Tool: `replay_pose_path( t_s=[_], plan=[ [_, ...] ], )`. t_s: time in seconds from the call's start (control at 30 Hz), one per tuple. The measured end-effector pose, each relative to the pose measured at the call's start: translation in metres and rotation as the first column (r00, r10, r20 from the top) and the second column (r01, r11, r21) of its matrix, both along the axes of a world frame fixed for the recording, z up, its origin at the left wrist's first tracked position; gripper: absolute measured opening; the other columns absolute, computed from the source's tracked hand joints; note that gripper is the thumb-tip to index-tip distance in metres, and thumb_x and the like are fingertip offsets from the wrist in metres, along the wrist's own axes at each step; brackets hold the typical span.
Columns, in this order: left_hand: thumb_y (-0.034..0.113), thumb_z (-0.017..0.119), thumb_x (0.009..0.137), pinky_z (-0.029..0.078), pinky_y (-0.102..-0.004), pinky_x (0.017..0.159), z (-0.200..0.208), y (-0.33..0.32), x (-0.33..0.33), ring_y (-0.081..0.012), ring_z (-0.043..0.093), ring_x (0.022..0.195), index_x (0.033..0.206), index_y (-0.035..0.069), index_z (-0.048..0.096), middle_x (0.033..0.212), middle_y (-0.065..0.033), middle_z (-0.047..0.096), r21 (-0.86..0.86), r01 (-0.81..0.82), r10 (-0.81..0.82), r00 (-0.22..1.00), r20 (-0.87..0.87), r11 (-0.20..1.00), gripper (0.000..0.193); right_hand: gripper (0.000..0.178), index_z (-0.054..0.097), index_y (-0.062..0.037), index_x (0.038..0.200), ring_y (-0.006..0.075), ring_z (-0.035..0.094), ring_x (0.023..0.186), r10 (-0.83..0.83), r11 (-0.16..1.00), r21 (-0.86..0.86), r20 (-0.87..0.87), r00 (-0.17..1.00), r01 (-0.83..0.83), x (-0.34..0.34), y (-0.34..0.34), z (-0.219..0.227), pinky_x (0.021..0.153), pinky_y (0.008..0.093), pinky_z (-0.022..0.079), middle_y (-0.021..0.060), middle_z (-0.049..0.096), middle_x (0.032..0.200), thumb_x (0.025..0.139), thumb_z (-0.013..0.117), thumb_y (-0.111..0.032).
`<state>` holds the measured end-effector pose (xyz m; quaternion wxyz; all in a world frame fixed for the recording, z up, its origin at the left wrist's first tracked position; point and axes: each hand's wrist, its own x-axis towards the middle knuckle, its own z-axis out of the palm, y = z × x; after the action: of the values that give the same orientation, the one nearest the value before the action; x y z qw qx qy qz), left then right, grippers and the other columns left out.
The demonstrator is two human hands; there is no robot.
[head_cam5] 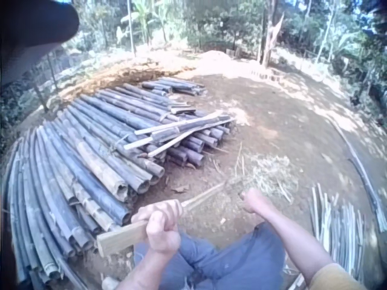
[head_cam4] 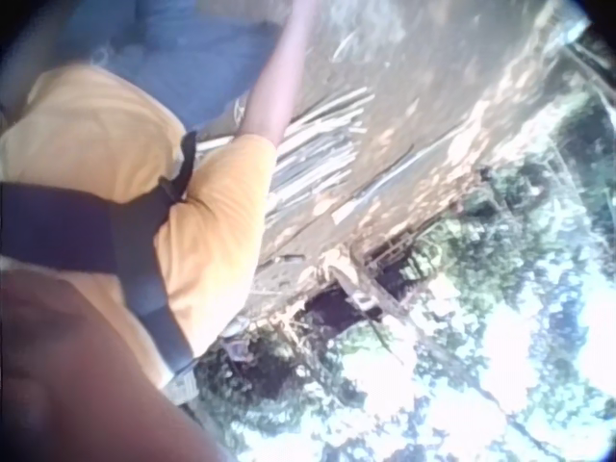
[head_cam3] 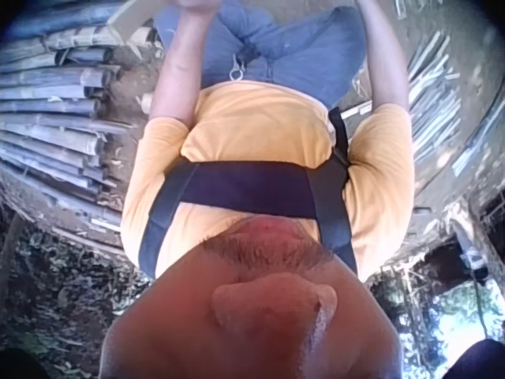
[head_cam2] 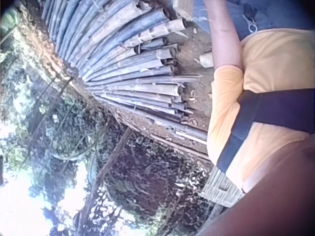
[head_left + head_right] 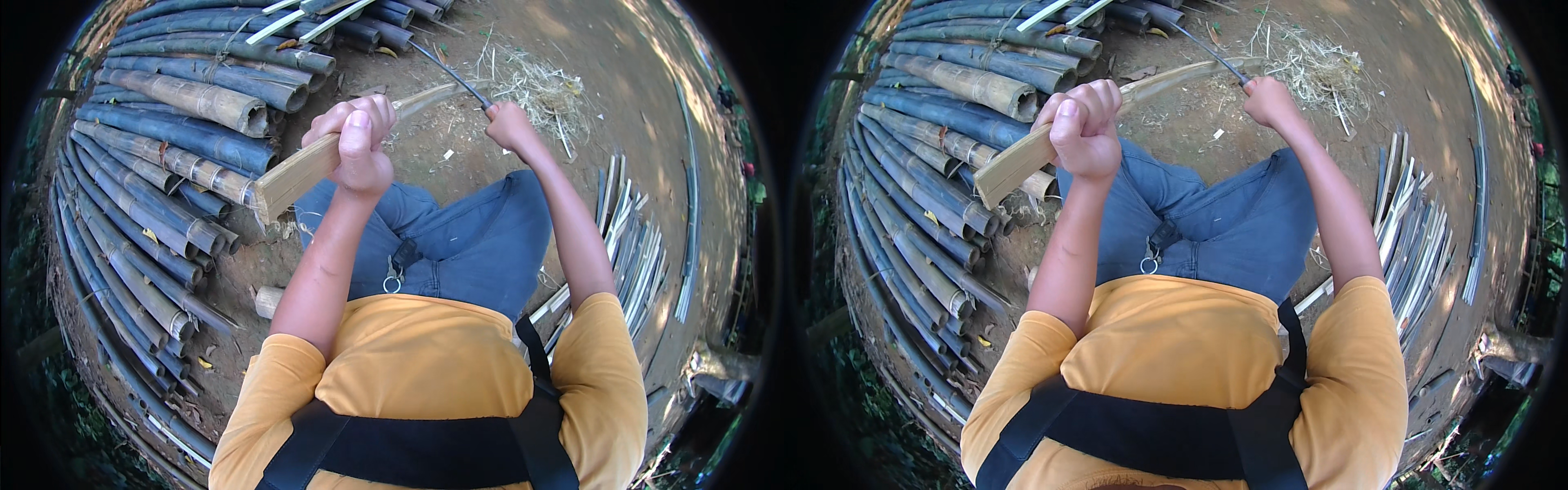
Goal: The person shaves a strip of bamboo by hand using a knife while sitting on the ground next to a pile of bamboo poles.
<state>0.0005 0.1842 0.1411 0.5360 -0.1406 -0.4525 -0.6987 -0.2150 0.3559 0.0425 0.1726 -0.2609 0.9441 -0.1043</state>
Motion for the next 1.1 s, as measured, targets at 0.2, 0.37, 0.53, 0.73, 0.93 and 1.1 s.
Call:
replay_pose_path(
  t_s=[0.2,0.37,0.53,0.73,0.93,1.1],
  plan=[
    [0.016,0.042,0.088,0.023,-0.0303,0.046,0.007,-0.009,-0.001,-0.0104,0.019,0.046,0.060,0.013,0.023,0.049,0.0020,0.023,0.072,-0.072,0.061,0.989,0.137,0.995,0.035,0.018,0.060,-0.0004,0.089,0.0466,0.063,0.087,0.050,0.989,-0.143,0.092,0.994,-0.036,0.060,-0.007,0.052,0.077,0.0512,0.049,0.0275,0.065,0.087,0.092,0.049,-0.015],
    [0.015,0.042,0.089,0.025,-0.0292,0.046,-0.007,-0.034,0.000,-0.0101,0.019,0.044,0.061,0.015,0.022,0.048,0.0012,0.023,0.155,-0.111,0.094,0.989,0.113,0.982,0.035,0.018,0.064,-0.0034,0.096,0.0428,0.065,0.091,0.021,0.992,-0.126,0.098,0.995,-0.008,0.045,-0.024,0.022,0.080,0.0492,0.051,0.0248,0.068,0.095,0.093,0.053,-0.017],
    [0.021,0.041,0.091,0.026,-0.0295,0.046,-0.016,-0.066,0.005,-0.0109,0.020,0.043,0.059,0.016,0.020,0.047,0.0013,0.022,0.326,-0.221,0.160,0.966,0.204,0.919,0.039,0.022,0.068,-0.0102,0.108,0.0359,0.069,0.098,0.025,1.000,-0.007,0.054,0.998,-0.024,0.052,-0.054,0.017,0.084,0.0476,0.054,0.0181,0.071,0.104,0.096,0.056,-0.025],
    [0.022,0.041,0.091,0.026,-0.0291,0.046,-0.027,-0.074,0.008,-0.0108,0.020,0.042,0.060,0.016,0.019,0.047,0.0013,0.022,0.332,-0.238,0.174,0.962,0.212,0.913,0.038,0.021,0.066,-0.0070,0.106,0.0358,0.069,0.095,0.049,0.999,0.014,0.002,0.999,-0.049,0.074,-0.062,0.041,0.081,0.0477,0.055,0.0192,0.071,0.101,0.097,0.056,-0.022],
    [0.020,0.041,0.090,0.026,-0.0286,0.045,-0.023,-0.072,0.005,-0.0107,0.019,0.042,0.062,0.016,0.020,0.046,0.0010,0.022,0.296,-0.212,0.164,0.970,0.179,0.931,0.035,0.019,0.065,-0.0056,0.104,0.0353,0.070,0.092,0.111,0.993,0.027,0.036,0.993,-0.112,0.089,-0.045,0.062,0.080,0.0476,0.055,0.0196,0.070,0.100,0.098,0.055,-0.020],
    [0.017,0.040,0.089,0.027,-0.0288,0.045,-0.015,-0.061,0.000,-0.0104,0.020,0.042,0.061,0.015,0.020,0.047,0.0006,0.022,0.267,-0.162,0.127,0.981,0.143,0.950,0.034,0.028,0.065,-0.0024,0.107,0.0369,0.069,0.097,-0.070,0.992,0.106,-0.008,0.998,0.070,0.015,-0.021,0.003,0.084,0.0487,0.055,0.0195,0.070,0.102,0.100,0.052,-0.025]
  ],
)
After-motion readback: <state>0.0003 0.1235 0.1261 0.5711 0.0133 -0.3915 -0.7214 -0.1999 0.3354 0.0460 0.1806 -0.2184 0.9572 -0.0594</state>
